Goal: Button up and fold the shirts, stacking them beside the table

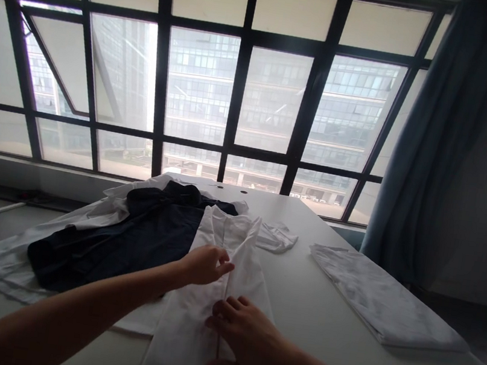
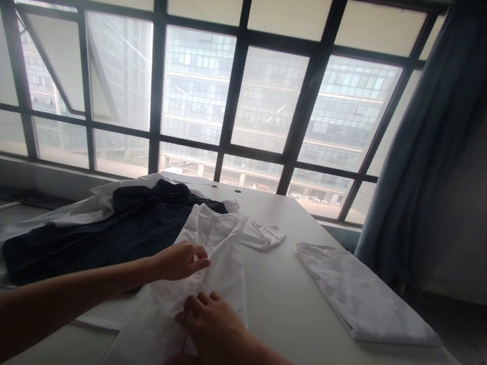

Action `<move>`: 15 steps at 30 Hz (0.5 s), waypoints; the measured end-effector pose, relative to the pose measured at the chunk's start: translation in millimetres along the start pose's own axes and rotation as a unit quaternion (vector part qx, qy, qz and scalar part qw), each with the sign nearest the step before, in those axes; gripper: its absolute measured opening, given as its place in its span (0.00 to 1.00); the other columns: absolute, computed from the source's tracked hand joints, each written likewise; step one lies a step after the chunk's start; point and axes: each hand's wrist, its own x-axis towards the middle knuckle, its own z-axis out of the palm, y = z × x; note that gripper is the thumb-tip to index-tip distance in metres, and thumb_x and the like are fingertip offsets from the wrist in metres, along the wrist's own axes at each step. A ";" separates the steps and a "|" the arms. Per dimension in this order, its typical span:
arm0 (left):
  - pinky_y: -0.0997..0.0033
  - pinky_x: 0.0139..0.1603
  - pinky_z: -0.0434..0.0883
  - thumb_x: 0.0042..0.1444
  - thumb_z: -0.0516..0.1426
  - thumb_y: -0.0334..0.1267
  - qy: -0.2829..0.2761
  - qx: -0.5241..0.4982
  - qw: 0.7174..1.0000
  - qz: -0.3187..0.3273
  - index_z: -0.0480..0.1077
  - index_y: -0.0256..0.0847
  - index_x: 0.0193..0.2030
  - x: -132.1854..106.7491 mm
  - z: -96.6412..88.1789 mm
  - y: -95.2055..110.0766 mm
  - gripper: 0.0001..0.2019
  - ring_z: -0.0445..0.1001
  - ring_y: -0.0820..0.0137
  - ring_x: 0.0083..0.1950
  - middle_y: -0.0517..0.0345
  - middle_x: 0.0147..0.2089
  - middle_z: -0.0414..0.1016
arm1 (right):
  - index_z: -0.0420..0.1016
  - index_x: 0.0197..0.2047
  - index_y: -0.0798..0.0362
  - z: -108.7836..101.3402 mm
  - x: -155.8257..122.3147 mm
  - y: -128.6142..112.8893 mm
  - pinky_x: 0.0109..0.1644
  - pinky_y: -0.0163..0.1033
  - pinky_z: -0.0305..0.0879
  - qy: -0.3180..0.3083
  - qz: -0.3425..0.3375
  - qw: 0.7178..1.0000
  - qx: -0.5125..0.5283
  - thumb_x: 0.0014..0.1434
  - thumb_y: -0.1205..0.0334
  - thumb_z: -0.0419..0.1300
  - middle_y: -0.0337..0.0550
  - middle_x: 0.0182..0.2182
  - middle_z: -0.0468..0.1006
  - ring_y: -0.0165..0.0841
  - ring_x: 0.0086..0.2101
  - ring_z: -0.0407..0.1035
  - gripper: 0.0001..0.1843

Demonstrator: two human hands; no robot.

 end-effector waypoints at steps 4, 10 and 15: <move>0.61 0.50 0.70 0.58 0.55 0.58 0.018 -0.016 0.999 -0.042 0.71 0.30 0.55 78.2 11.5 -4.4 0.31 0.75 0.54 0.49 0.40 0.49 0.76 | 0.74 0.42 0.55 14.6 19.1 11.4 0.44 0.44 0.62 0.001 -0.022 0.999 -0.032 0.56 0.30 0.53 0.49 0.38 0.74 0.39 0.36 0.67 0.34; 0.64 0.44 0.71 0.53 0.62 0.54 -0.020 -0.045 0.992 -0.113 0.72 0.26 0.45 158.4 31.7 11.2 0.28 0.75 0.51 0.48 0.33 0.46 0.75 | 0.73 0.41 0.53 49.8 23.0 25.9 0.42 0.42 0.63 0.047 -0.031 0.997 -0.056 0.58 0.29 0.51 0.47 0.37 0.74 0.37 0.36 0.67 0.33; 0.69 0.35 0.66 0.62 0.55 0.43 -0.001 -0.123 0.992 -0.041 0.70 0.22 0.35 202.0 41.4 11.7 0.19 0.75 0.59 0.38 0.39 0.34 0.73 | 0.71 0.37 0.51 72.4 31.0 37.5 0.34 0.38 0.61 0.063 -0.044 0.990 -0.117 0.64 0.38 0.51 0.42 0.32 0.73 0.33 0.30 0.65 0.24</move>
